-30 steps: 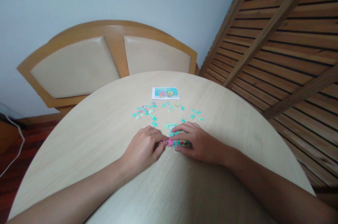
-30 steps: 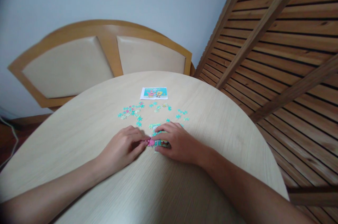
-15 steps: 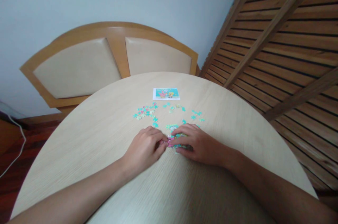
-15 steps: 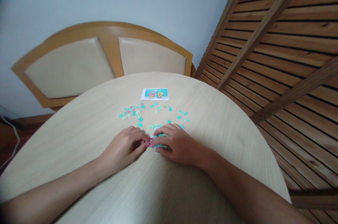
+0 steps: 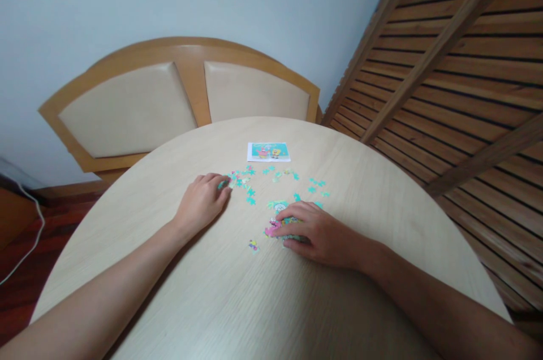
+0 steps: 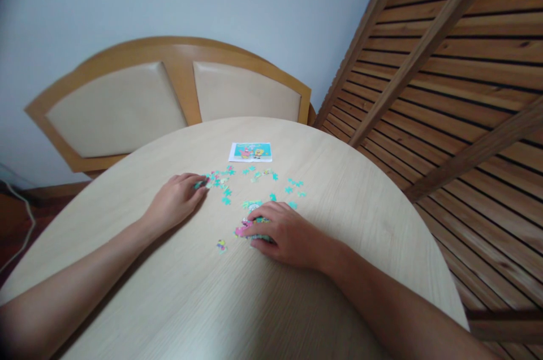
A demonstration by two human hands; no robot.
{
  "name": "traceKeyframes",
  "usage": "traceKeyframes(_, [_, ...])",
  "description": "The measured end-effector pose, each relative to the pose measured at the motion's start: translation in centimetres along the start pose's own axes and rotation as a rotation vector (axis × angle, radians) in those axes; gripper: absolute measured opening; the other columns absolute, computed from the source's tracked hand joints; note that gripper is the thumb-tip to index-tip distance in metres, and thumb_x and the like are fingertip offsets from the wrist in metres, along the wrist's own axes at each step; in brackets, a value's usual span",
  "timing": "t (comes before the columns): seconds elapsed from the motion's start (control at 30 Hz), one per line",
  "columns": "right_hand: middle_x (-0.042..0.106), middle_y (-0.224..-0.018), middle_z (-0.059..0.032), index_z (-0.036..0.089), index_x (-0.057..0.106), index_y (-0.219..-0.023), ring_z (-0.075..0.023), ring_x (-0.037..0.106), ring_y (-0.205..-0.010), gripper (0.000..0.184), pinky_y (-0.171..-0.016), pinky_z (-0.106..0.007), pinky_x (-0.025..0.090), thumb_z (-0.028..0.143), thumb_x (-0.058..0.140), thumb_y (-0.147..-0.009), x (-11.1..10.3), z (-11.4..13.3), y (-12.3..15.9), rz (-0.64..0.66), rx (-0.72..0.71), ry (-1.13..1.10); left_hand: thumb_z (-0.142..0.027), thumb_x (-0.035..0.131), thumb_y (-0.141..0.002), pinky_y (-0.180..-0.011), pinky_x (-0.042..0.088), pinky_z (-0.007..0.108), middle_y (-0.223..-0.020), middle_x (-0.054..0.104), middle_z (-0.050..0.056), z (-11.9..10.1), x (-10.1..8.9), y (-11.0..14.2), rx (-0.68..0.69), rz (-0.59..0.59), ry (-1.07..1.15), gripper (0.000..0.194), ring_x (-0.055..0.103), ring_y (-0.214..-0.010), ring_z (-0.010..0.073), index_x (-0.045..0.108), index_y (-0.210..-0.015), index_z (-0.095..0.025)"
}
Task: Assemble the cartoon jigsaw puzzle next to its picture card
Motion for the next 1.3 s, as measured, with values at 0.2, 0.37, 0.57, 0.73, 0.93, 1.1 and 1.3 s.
traceKeyframes(0.2, [0.067, -0.124, -0.0094, 0.028, 0.071, -0.125, -0.0243, 0.059, -0.117, 0.029, -0.104, -0.046, 0.043, 0.026, 0.061, -0.098, 0.0, 0.0, 0.1, 0.007, 0.007, 0.0, -0.032, 0.052, -0.098, -0.093, 0.049, 0.048, -0.111, 0.073, 0.013, 0.3, 0.1, -0.3, 0.011, -0.004, 0.017, 0.028, 0.064, -0.101, 0.031, 0.075, -0.104, -0.017])
traceKeyframes(0.37, [0.067, -0.125, -0.0098, 0.027, 0.07, -0.126, -0.0245, 0.059, -0.116, 0.029, -0.103, -0.046, 0.044, 0.026, 0.06, -0.098, 0.0, 0.0, 0.1, 0.009, -0.004, -0.012, -0.028, 0.053, -0.096, -0.086, 0.051, 0.041, -0.103, 0.076, 0.01, -0.3, -0.1, -0.1, 0.051, 0.034, 0.037, 0.023, 0.066, -0.094, 0.0277, 0.074, -0.098, -0.019])
traceKeyframes(0.57, [0.068, -0.124, -0.0095, 0.028, 0.071, -0.125, -0.0247, 0.06, -0.116, 0.03, -0.103, -0.046, 0.044, 0.025, 0.062, -0.096, 0.1, -0.1, 0.1, 0.009, -0.005, -0.017, -0.027, 0.057, -0.093, -0.084, 0.05, 0.037, -0.098, 0.075, 0.008, -0.1, 0.1, -0.3, -0.032, 0.059, 0.3, 0.015, 0.067, -0.091, 0.0239, 0.069, -0.098, -0.018])
traceKeyframes(0.73, [0.068, -0.124, -0.0096, 0.028, 0.071, -0.123, -0.0253, 0.06, -0.116, 0.03, -0.104, -0.048, 0.043, 0.026, 0.063, -0.094, 0.0, 0.0, 0.1, 0.007, -0.024, -0.028, -0.03, 0.056, -0.094, -0.081, 0.051, 0.034, -0.096, 0.073, 0.007, -0.5, -0.1, 0.0, -0.077, 0.058, 0.498, 0.016, 0.068, -0.087, 0.0204, 0.066, -0.099, -0.017])
traceKeyframes(0.93, [0.07, -0.122, -0.0079, 0.029, 0.073, -0.12, -0.0247, 0.061, -0.114, 0.027, -0.104, -0.047, 0.043, 0.027, 0.064, -0.094, -0.1, 0.3, 0.0, 0.015, -0.024, -0.032, -0.031, 0.059, -0.095, -0.082, 0.056, 0.034, -0.097, 0.074, 0.008, -2.6, -0.1, 0.7, -0.031, 0.063, 0.704, 0.018, 0.07, -0.087, 0.0191, 0.065, -0.104, -0.016])
traceKeyframes(1.1, [0.071, -0.12, -0.0078, 0.026, 0.073, -0.117, -0.0241, 0.062, -0.112, 0.025, -0.103, -0.045, 0.043, 0.029, 0.065, -0.093, -0.2, 0.5, 0.0, 0.019, -0.032, -0.038, -0.03, 0.06, -0.095, -0.082, 0.058, 0.034, -0.098, 0.077, 0.008, -4.6, 0.4, 1.6, -0.022, 0.147, 0.866, 0.016, 0.073, -0.089, 0.0186, 0.064, -0.102, -0.016])
traceKeyframes(1.3, [0.071, -0.12, -0.0074, 0.025, 0.073, -0.115, -0.0243, 0.062, -0.112, 0.025, -0.104, -0.046, 0.042, 0.029, 0.067, -0.091, -0.1, 0.5, 0.1, 0.014, -0.037, -0.034, -0.025, 0.059, -0.094, -0.08, 0.06, 0.034, -0.097, 0.078, 0.008, -6.3, 1.3, 2.4, 0.017, 0.271, 0.968, 0.011, 0.073, -0.088, 0.0176, 0.061, -0.102, -0.017])
Point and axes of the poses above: each hand's wrist, its own y-axis away from the middle knuckle, its own x-axis out of the palm, z = x × y, the point moved 6 cm from there along -y, towards the middle knuckle
